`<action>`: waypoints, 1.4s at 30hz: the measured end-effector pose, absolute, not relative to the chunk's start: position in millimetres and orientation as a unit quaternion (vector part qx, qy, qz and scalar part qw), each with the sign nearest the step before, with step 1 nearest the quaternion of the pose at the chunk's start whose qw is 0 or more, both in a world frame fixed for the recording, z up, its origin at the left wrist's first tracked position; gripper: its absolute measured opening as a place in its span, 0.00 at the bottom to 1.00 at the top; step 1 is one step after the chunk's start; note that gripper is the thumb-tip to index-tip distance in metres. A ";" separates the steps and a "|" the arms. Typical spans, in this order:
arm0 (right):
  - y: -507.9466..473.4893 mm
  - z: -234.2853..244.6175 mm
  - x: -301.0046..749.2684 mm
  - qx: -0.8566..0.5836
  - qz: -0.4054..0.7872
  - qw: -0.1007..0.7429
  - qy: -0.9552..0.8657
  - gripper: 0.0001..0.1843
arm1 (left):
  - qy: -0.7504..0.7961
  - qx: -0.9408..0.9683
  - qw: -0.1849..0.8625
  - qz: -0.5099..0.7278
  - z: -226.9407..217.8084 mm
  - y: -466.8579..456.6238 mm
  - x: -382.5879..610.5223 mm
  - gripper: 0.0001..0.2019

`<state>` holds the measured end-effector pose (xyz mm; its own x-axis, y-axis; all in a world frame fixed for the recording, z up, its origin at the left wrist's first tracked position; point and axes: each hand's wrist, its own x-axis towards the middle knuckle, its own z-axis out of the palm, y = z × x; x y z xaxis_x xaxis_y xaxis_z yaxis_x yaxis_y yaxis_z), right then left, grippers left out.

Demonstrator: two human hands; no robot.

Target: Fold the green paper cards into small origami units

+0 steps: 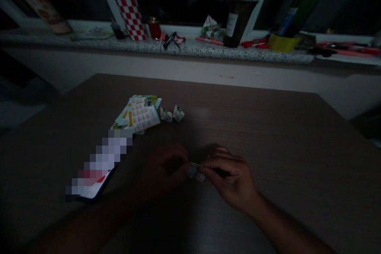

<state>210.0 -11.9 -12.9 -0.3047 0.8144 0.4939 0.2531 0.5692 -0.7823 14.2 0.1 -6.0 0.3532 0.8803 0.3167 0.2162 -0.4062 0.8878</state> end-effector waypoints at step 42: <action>-17.3 -6.6 207.2 -0.426 0.273 0.518 -0.690 0.07 | 0.400 0.690 0.476 0.370 -8.1 4.6 16.4 0.04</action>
